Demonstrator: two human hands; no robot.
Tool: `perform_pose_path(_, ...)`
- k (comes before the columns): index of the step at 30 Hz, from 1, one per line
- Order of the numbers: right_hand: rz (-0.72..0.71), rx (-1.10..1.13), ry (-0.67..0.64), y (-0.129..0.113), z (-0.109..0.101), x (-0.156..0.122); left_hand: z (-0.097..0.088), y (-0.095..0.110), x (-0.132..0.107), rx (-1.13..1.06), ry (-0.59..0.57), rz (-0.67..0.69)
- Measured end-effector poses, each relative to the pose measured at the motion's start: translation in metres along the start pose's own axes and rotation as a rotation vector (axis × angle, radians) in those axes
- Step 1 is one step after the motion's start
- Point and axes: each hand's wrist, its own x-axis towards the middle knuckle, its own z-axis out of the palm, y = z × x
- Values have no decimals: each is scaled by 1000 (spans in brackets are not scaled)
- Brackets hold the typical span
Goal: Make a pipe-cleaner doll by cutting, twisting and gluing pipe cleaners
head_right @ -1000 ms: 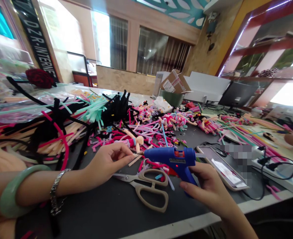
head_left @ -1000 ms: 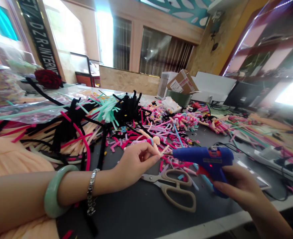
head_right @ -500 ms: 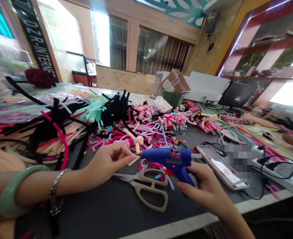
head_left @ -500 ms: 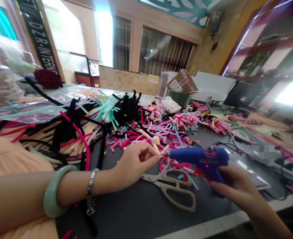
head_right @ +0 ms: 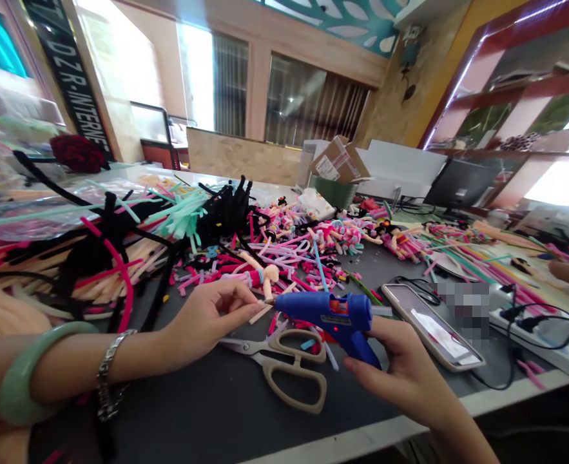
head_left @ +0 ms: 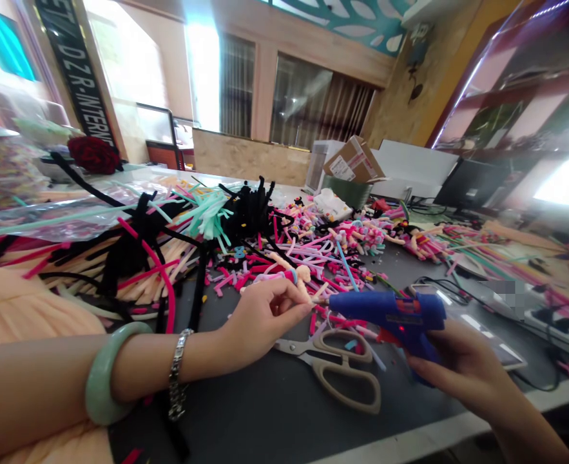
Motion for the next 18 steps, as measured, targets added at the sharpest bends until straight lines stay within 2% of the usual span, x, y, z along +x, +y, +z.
perform_pose_path(3, -50, -71, -33, 4, -3, -2, 0, -1, 0, 12, 2, -3)
perform_pose_path(8, -62, -135, -2, 11, -5, -10, 1, -1, 0, 12, 2, -13)
perform_pose_path(18, 0, -159, -71, -3, -9, -4, 1, 1, 1, 1, -16, -17)
